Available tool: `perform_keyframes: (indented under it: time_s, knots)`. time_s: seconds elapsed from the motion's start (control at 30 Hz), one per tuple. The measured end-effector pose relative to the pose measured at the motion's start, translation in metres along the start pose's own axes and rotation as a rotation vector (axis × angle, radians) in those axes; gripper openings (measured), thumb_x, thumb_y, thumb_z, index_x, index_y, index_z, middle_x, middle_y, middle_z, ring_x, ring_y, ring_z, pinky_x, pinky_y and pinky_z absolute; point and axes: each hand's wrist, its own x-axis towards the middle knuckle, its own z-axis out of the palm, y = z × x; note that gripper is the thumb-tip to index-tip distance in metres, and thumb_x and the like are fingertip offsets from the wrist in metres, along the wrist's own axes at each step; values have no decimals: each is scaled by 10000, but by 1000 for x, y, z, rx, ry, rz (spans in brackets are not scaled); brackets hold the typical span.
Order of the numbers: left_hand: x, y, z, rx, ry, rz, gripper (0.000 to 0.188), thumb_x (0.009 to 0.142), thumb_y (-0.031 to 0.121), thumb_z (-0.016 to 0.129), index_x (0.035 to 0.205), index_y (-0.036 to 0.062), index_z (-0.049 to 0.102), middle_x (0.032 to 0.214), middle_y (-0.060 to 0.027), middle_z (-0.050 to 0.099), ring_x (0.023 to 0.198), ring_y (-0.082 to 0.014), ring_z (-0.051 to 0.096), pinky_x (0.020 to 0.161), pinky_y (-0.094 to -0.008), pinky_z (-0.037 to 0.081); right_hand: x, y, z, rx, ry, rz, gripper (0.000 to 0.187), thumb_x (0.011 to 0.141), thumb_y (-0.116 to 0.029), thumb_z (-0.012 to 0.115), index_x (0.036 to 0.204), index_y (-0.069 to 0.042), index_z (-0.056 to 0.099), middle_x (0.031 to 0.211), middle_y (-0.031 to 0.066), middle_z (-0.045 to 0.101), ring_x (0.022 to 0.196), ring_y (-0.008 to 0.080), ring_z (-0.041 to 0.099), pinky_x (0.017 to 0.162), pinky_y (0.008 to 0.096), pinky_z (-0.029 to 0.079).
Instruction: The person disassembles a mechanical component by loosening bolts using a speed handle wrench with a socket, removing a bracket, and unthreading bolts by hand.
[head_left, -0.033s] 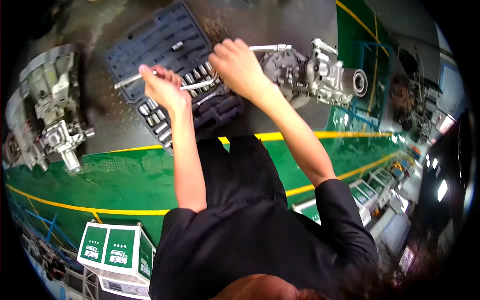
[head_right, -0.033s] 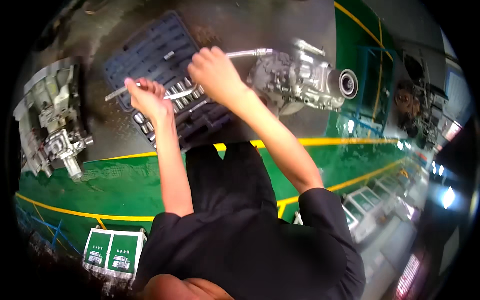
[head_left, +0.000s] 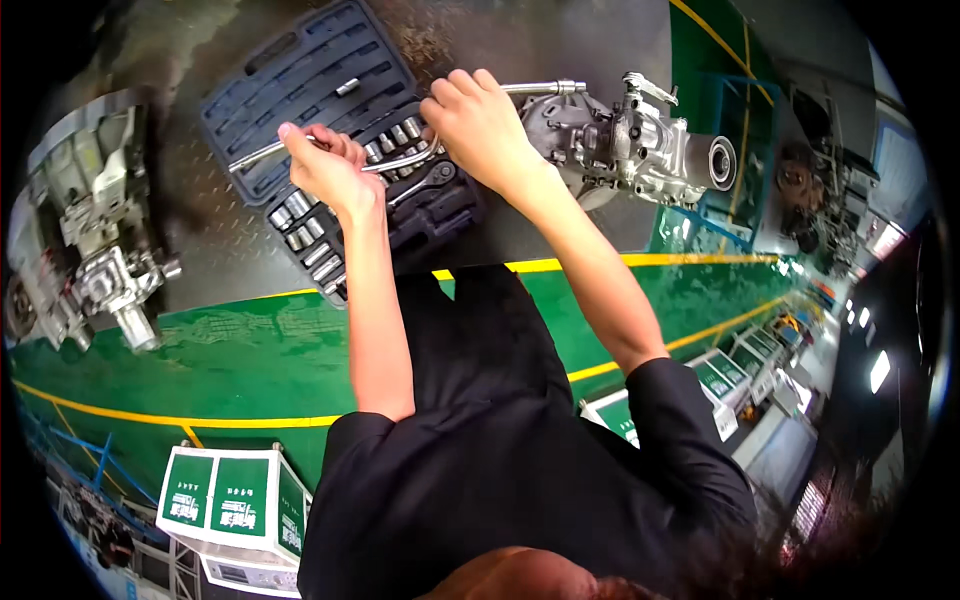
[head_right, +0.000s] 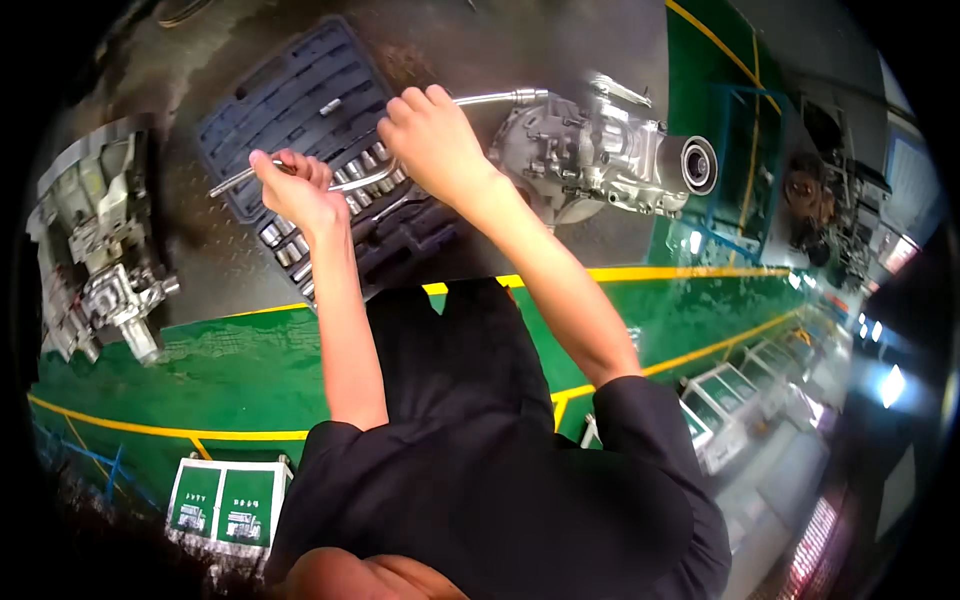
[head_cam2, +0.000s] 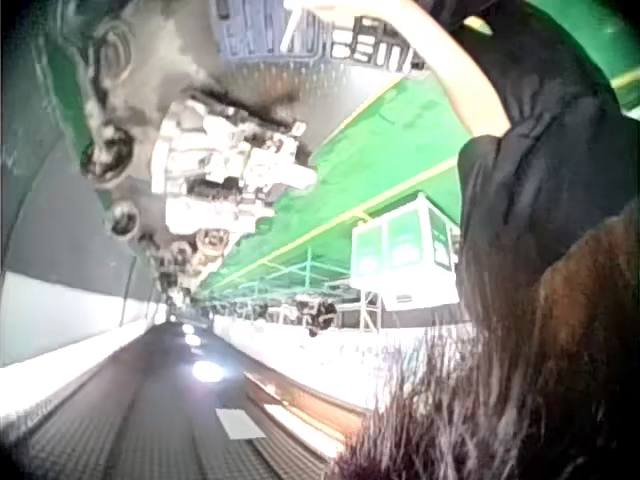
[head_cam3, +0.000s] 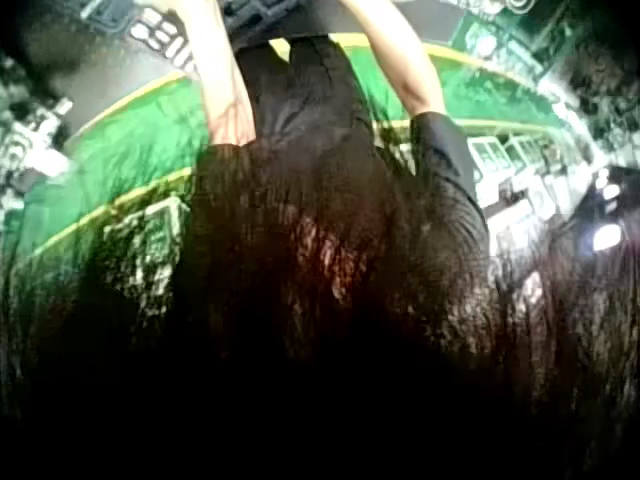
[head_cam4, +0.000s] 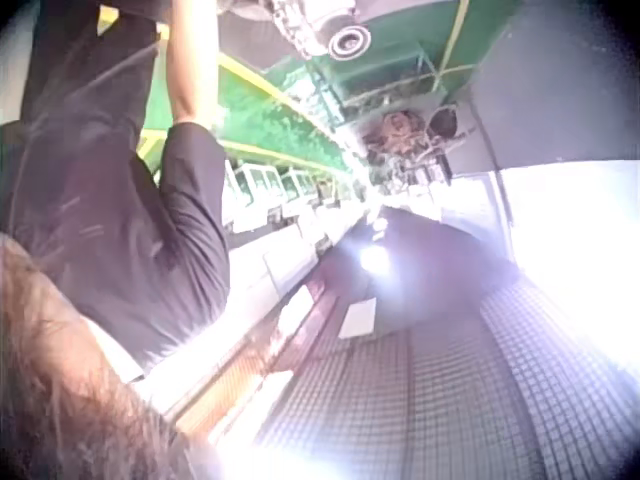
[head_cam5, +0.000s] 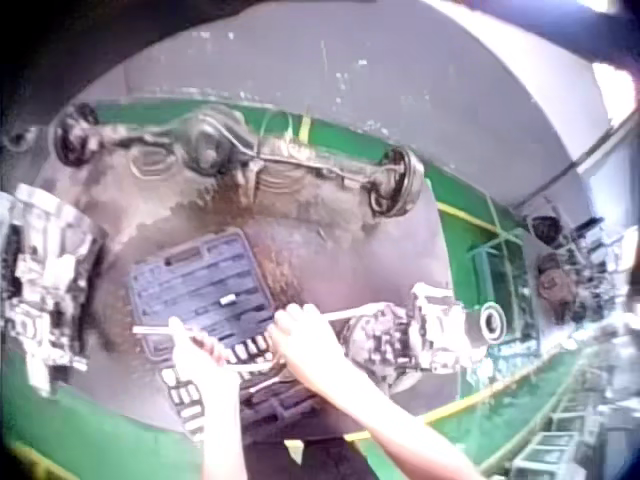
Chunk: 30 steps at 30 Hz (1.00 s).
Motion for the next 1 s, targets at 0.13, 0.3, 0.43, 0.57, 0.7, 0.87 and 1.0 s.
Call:
perform_keyframes:
  time_s: [0.13,0.3,0.43,0.57,0.7,0.87,1.0]
  knots:
    - [10,-38,-9,-8,-31,-59,520,1043,485,455,711,84,440,527,43,289,432,-58,230,409,-242,162,-18,6,16,-12,-92,119,29,713,-110,626,739,-98,623,809,56,555,856,232,548,758,349,421]
    - [10,-39,-13,-1,-194,12,539,1046,500,440,738,59,456,543,37,281,439,-59,214,407,-243,170,-28,-2,9,-14,-125,181,24,710,-115,614,719,-94,606,788,57,536,835,233,537,747,346,418]
    - [11,-41,-10,-23,-168,-20,545,1040,513,443,732,63,447,538,29,285,437,-66,219,404,-241,181,-21,-1,-4,-60,-128,180,31,710,-128,615,715,-100,606,788,51,537,846,225,536,756,339,416]
    - [10,-43,0,-35,-170,-57,551,1032,528,452,727,69,443,539,30,287,439,-69,227,404,-242,185,-21,12,-6,-42,-142,200,37,715,-140,618,718,-104,610,791,50,539,856,223,535,775,332,414]
    - [12,-43,3,-3,-180,-65,546,1036,524,442,726,74,435,541,32,283,442,-68,219,409,-244,181,-23,15,-4,-13,-138,212,94,734,-148,694,754,-89,623,802,57,529,842,240,521,757,349,402]
    - [18,-29,11,-23,-298,-159,520,1047,510,422,752,83,439,567,44,241,464,-64,177,421,-245,155,-20,19,-7,14,-97,210,135,762,-181,712,752,-90,613,803,64,517,835,246,516,746,364,393]
    - [19,-15,13,-70,-404,-349,509,1043,519,414,761,95,432,578,52,222,464,-61,155,419,-248,148,-18,18,-13,15,-40,202,121,741,-206,677,740,-102,616,810,51,525,849,233,519,762,348,401]
